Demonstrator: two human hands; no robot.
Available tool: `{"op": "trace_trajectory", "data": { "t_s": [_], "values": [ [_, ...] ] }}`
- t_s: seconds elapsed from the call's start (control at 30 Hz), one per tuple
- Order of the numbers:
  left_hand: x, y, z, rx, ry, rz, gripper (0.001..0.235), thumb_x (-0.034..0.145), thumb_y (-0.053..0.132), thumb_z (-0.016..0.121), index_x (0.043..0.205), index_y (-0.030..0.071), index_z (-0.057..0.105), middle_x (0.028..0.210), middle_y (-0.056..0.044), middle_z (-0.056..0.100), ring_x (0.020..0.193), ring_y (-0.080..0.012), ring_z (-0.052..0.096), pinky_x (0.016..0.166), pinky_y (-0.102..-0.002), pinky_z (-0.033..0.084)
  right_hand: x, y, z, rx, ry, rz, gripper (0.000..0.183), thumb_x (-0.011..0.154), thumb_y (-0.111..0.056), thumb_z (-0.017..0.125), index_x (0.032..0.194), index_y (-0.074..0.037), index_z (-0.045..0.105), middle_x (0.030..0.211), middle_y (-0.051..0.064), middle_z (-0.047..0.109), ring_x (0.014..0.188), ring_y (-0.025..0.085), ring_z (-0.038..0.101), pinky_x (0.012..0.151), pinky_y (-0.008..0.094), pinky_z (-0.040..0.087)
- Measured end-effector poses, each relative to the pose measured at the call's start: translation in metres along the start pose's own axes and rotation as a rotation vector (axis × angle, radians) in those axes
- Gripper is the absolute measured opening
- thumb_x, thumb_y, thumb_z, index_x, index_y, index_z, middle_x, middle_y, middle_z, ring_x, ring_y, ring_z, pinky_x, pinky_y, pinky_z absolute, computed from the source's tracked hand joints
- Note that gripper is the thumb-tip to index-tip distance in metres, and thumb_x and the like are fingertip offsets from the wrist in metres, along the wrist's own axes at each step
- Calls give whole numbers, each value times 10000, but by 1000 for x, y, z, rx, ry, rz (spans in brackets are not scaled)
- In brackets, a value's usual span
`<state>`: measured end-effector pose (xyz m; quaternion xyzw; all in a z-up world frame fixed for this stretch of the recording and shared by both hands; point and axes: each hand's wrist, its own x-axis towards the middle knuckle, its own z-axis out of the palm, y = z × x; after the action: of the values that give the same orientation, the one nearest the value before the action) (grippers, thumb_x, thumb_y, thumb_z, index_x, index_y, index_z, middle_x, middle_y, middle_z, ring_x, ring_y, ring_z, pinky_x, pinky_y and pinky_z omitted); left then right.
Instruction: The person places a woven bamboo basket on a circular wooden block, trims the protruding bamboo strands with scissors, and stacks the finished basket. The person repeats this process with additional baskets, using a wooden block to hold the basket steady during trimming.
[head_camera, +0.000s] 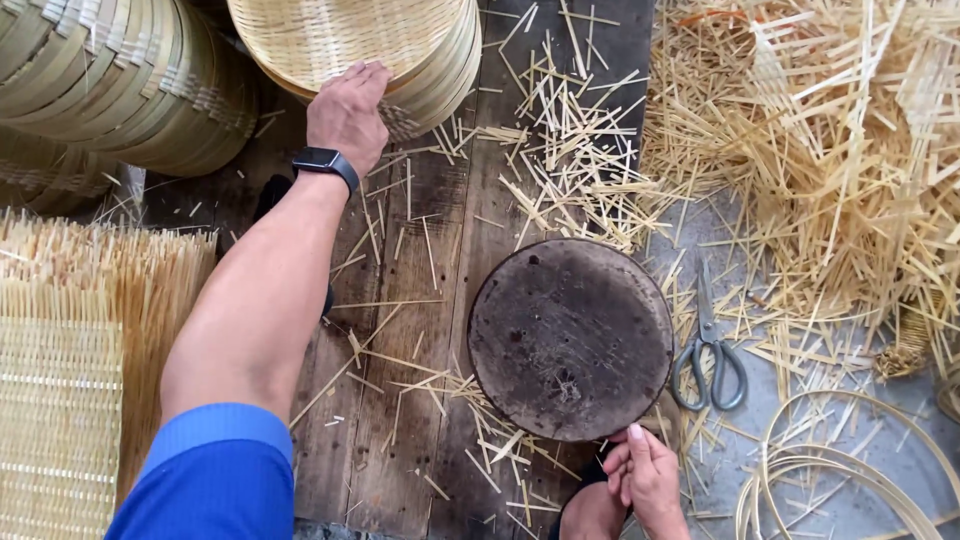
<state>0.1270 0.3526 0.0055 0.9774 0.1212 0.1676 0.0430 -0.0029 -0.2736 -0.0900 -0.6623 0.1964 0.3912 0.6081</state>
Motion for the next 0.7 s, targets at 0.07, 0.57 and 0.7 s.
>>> {"op": "trace_trajectory", "data": {
  "t_s": [0.07, 0.57, 0.7],
  "values": [
    [0, 2, -3, -13, 4, -10, 430, 906, -98, 556, 1286, 42, 698, 1355, -147, 684, 1306, -277, 626, 1130, -384, 464, 1, 1, -1, 1, 3, 4, 440, 1034, -352, 466, 926, 38, 637, 580, 146, 647, 345, 158, 548, 282, 263, 348],
    [-48, -4, -100, 22, -288, -96, 644, 1037, 313, 553, 1564, -6, 368, 1603, -246, 366, 1473, -367, 329, 1180, -502, 258, -3, -17, 4, 101, -55, 46, 491, 1041, -433, 451, 967, 41, 554, 746, 199, 684, 479, 201, 633, 335, 278, 415],
    [-186, -38, -185, 20, -402, -232, 698, 968, 357, 579, 1560, 35, 398, 1621, -207, 395, 1511, -346, 344, 1232, -435, 283, 8, -11, 33, 89, 16, 75, 471, 1048, -416, 465, 1031, 49, 541, 818, 220, 655, 564, 235, 644, 416, 332, 494]
  ]
}}
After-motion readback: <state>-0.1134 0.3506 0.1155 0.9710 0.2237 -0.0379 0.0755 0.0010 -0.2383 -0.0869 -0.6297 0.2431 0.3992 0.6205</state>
